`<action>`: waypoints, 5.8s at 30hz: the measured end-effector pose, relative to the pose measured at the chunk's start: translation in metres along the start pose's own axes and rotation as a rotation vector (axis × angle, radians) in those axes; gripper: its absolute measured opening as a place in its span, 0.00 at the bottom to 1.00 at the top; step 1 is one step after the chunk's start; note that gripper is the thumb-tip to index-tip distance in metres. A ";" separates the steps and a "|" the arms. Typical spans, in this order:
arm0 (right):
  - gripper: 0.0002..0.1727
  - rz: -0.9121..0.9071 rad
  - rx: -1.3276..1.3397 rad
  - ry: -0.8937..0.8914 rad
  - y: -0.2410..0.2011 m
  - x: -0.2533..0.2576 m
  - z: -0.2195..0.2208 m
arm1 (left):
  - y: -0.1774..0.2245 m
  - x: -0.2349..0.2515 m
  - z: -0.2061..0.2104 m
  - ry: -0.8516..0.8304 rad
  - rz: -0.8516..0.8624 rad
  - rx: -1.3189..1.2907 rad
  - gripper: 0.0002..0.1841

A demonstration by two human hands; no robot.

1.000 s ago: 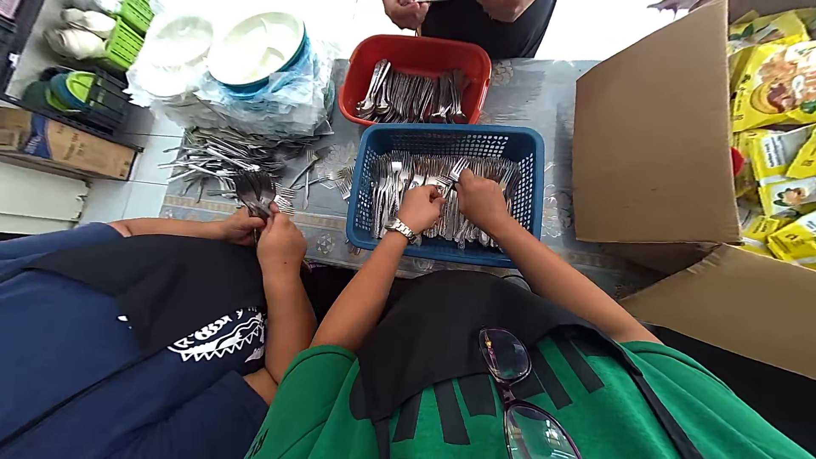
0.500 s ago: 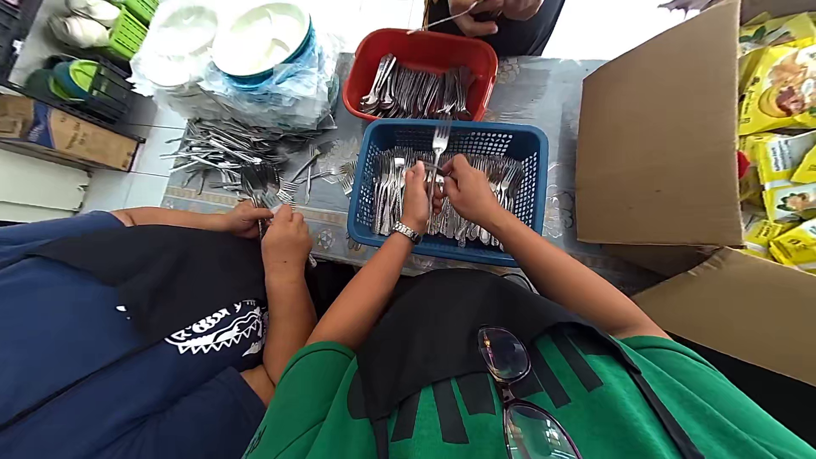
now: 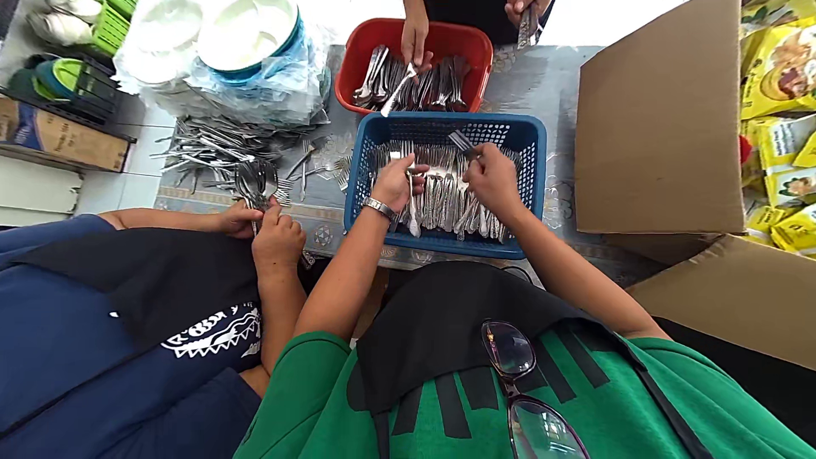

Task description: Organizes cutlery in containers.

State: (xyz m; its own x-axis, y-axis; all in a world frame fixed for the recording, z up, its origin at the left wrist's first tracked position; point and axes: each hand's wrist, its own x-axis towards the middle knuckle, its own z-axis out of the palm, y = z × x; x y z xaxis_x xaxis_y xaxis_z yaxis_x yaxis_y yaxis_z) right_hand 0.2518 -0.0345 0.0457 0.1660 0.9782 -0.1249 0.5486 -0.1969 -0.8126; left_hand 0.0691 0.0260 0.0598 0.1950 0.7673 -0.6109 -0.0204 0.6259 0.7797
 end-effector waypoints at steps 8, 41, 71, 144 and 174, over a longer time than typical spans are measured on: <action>0.14 0.155 0.120 0.007 0.019 0.020 0.003 | 0.001 -0.001 -0.001 0.072 0.084 0.197 0.13; 0.15 -0.348 -0.228 0.040 0.090 -0.077 0.024 | -0.042 0.018 -0.004 0.060 0.138 1.249 0.18; 0.23 -0.160 -0.441 -0.324 0.089 -0.026 0.028 | -0.076 -0.005 0.023 -0.062 0.285 1.376 0.14; 0.16 -0.022 -0.798 -0.220 0.058 -0.049 0.006 | -0.084 -0.017 -0.022 -0.178 0.426 1.002 0.13; 0.25 0.023 -0.326 -0.197 0.058 0.061 -0.017 | -0.059 0.033 0.053 0.027 0.305 1.035 0.14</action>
State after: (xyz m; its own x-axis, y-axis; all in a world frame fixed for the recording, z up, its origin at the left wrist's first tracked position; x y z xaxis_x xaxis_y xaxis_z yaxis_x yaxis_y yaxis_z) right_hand 0.3079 0.0129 0.0010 0.0382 0.9611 -0.2734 0.7835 -0.1986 -0.5888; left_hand 0.1286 0.0075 0.0012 0.2998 0.8818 -0.3641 0.7770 -0.0043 0.6295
